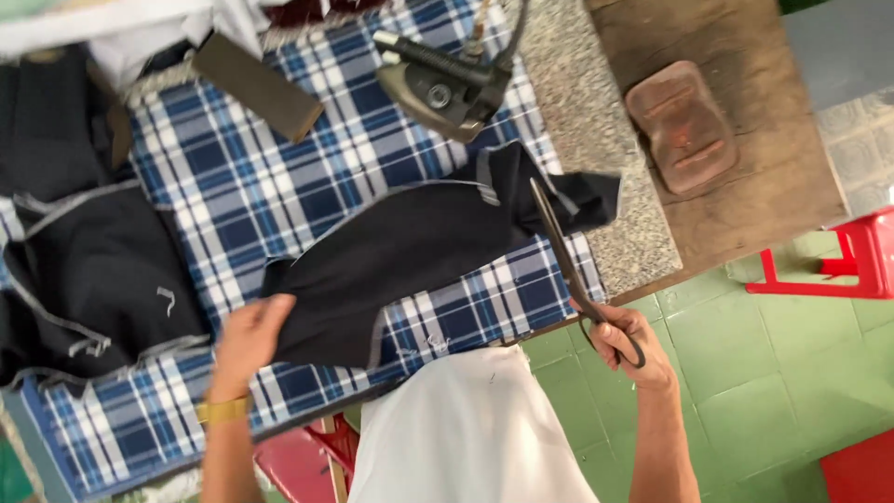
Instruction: The person uses shears to cut black fabric pieces on a plaid-covered table. They repeatedly pick up fabric, position it, cut along marked lines, and set the cut pieces aside. An iron and other fabric scraps are visible on the table.
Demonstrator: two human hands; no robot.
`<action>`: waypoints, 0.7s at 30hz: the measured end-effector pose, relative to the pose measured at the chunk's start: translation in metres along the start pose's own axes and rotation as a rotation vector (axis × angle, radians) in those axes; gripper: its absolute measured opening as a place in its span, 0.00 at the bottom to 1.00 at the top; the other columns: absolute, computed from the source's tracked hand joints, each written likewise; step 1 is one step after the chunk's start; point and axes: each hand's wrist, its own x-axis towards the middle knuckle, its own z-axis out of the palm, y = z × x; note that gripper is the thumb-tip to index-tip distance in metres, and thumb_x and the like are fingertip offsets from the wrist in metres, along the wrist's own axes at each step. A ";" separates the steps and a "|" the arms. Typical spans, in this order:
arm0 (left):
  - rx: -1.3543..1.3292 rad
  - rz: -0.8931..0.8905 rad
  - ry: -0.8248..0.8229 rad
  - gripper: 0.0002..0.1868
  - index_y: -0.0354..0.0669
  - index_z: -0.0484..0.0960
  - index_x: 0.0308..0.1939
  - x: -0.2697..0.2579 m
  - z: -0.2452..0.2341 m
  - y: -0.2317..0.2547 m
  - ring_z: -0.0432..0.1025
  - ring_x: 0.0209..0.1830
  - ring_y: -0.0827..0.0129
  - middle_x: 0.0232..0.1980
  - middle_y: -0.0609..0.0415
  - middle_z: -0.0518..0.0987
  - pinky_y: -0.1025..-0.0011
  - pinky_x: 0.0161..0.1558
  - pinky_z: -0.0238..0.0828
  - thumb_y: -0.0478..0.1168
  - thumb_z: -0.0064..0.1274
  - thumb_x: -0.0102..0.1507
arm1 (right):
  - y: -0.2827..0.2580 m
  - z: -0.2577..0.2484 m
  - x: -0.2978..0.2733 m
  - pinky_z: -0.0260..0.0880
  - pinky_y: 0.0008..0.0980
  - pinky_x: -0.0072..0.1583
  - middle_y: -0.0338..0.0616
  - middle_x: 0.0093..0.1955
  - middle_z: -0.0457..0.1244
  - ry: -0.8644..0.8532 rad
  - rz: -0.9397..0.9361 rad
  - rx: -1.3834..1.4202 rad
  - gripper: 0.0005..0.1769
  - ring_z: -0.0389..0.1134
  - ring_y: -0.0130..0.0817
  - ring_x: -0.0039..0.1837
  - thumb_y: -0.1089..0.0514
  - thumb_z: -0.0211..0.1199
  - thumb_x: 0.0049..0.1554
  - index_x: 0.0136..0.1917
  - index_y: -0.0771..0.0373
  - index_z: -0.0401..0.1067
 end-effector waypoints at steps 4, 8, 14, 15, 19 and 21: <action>0.122 -0.054 0.244 0.28 0.42 0.71 0.22 -0.043 -0.078 -0.029 0.56 0.31 0.71 0.23 0.56 0.64 0.61 0.33 0.54 0.49 0.51 0.75 | -0.017 0.018 0.015 0.54 0.21 0.23 0.39 0.17 0.54 -0.063 0.087 -0.174 0.31 0.55 0.24 0.19 0.49 0.59 0.59 0.66 0.76 0.69; 0.781 0.157 0.671 0.16 0.45 0.86 0.63 -0.061 -0.106 -0.057 0.78 0.40 0.40 0.47 0.43 0.86 0.51 0.40 0.71 0.49 0.56 0.77 | -0.019 0.037 0.035 0.52 0.23 0.28 0.34 0.20 0.54 -0.133 0.178 -0.374 0.40 0.52 0.22 0.24 0.41 0.59 0.58 0.72 0.74 0.65; 0.535 0.381 0.677 0.09 0.37 0.82 0.50 -0.030 -0.046 -0.009 0.71 0.48 0.47 0.49 0.43 0.81 0.54 0.54 0.63 0.39 0.53 0.72 | -0.020 0.077 0.057 0.53 0.24 0.28 0.35 0.21 0.54 -0.218 0.223 -0.379 0.39 0.51 0.24 0.24 0.43 0.60 0.58 0.74 0.71 0.65; 0.528 0.380 0.684 0.09 0.37 0.82 0.50 -0.018 -0.031 -0.005 0.71 0.48 0.47 0.49 0.43 0.81 0.54 0.54 0.63 0.39 0.53 0.72 | -0.019 0.078 0.058 0.53 0.24 0.28 0.35 0.21 0.54 -0.221 0.219 -0.386 0.39 0.51 0.24 0.24 0.43 0.60 0.58 0.74 0.71 0.65; 0.291 0.370 0.549 0.14 0.38 0.85 0.51 0.038 0.020 0.019 0.77 0.40 0.53 0.43 0.47 0.85 0.58 0.45 0.71 0.43 0.51 0.71 | -0.019 0.081 0.058 0.52 0.23 0.25 0.34 0.21 0.54 -0.305 0.164 -0.382 0.40 0.51 0.22 0.23 0.38 0.59 0.59 0.73 0.70 0.66; 0.203 0.349 0.494 0.15 0.37 0.85 0.51 0.072 0.040 0.031 0.79 0.37 0.57 0.40 0.49 0.86 0.61 0.41 0.73 0.44 0.50 0.71 | -0.020 0.082 0.053 0.53 0.23 0.25 0.33 0.21 0.55 -0.325 0.155 -0.396 0.40 0.51 0.21 0.22 0.38 0.59 0.59 0.73 0.69 0.66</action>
